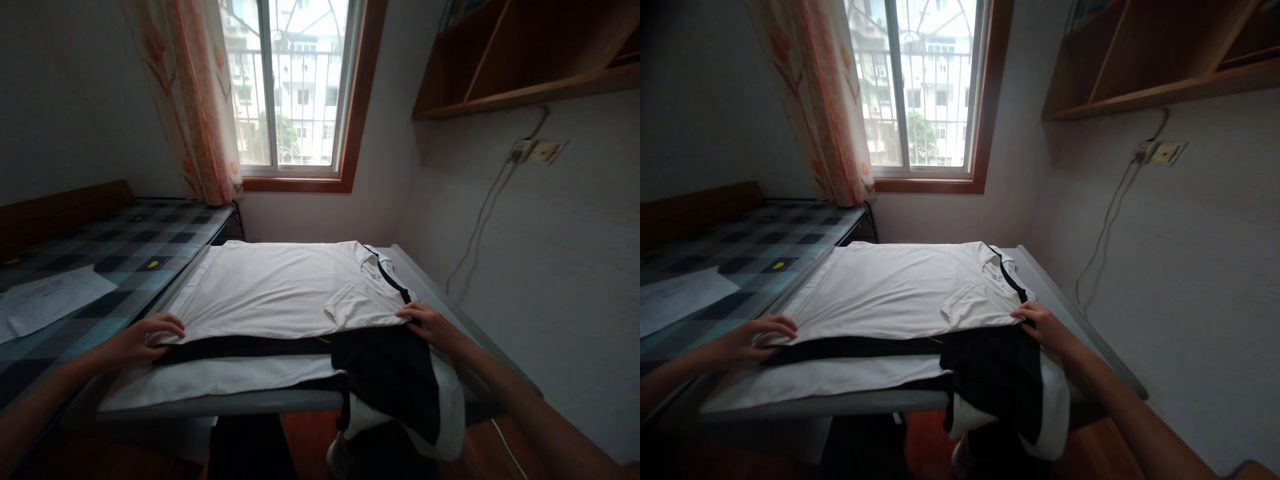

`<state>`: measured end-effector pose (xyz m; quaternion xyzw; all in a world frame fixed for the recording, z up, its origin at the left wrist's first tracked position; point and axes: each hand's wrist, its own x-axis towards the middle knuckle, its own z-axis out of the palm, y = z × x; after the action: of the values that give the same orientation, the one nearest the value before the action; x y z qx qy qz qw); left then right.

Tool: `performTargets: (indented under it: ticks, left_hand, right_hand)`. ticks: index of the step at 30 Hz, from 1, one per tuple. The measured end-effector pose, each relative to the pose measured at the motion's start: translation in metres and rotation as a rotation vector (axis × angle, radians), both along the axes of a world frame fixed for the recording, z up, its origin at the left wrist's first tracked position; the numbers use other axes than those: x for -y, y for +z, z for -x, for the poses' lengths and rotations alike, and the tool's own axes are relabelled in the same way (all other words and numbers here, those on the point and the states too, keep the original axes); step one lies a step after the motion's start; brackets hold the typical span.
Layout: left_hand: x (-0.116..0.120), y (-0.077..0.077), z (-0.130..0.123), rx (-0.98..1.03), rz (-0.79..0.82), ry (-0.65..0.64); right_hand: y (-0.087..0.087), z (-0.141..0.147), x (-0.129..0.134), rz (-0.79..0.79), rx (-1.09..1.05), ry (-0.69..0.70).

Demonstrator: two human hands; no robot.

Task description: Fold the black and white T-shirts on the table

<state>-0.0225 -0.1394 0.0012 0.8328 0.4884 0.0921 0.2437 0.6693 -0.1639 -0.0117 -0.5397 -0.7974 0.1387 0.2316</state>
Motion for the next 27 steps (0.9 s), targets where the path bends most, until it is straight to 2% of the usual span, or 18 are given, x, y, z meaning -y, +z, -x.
performTargets:
  ticks: [5, 8, 15, 20, 24, 27]
  left_hand:
    - [-0.001, 0.0, 0.013, 0.013, -0.061, 0.087]
    - [-0.003, 0.003, 0.017, 0.074, -0.074, 0.219]
    - [-0.016, 0.006, 0.017, 0.37, -0.044, 0.549]
    - [-0.038, -0.005, 0.011, 0.615, -0.094, 0.74]
    - [-0.065, -0.007, 0.002, 0.819, -0.074, 0.749]
    - [-0.088, 0.0, -0.012, 0.794, -0.16, 0.759]
  right_hand:
    - [0.003, 0.0, -0.002, -0.006, -0.057, -0.037]
    - [0.008, 0.006, -0.002, -0.018, -0.086, -0.061]
    - [0.014, 0.013, -0.014, -0.081, -0.236, -0.127]
    - [0.018, 0.016, -0.023, 0.001, -0.296, -0.205]
    - [0.025, 0.023, -0.04, -0.021, -0.344, -0.26]
    - [0.032, 0.029, -0.061, -0.041, -0.4, -0.297]
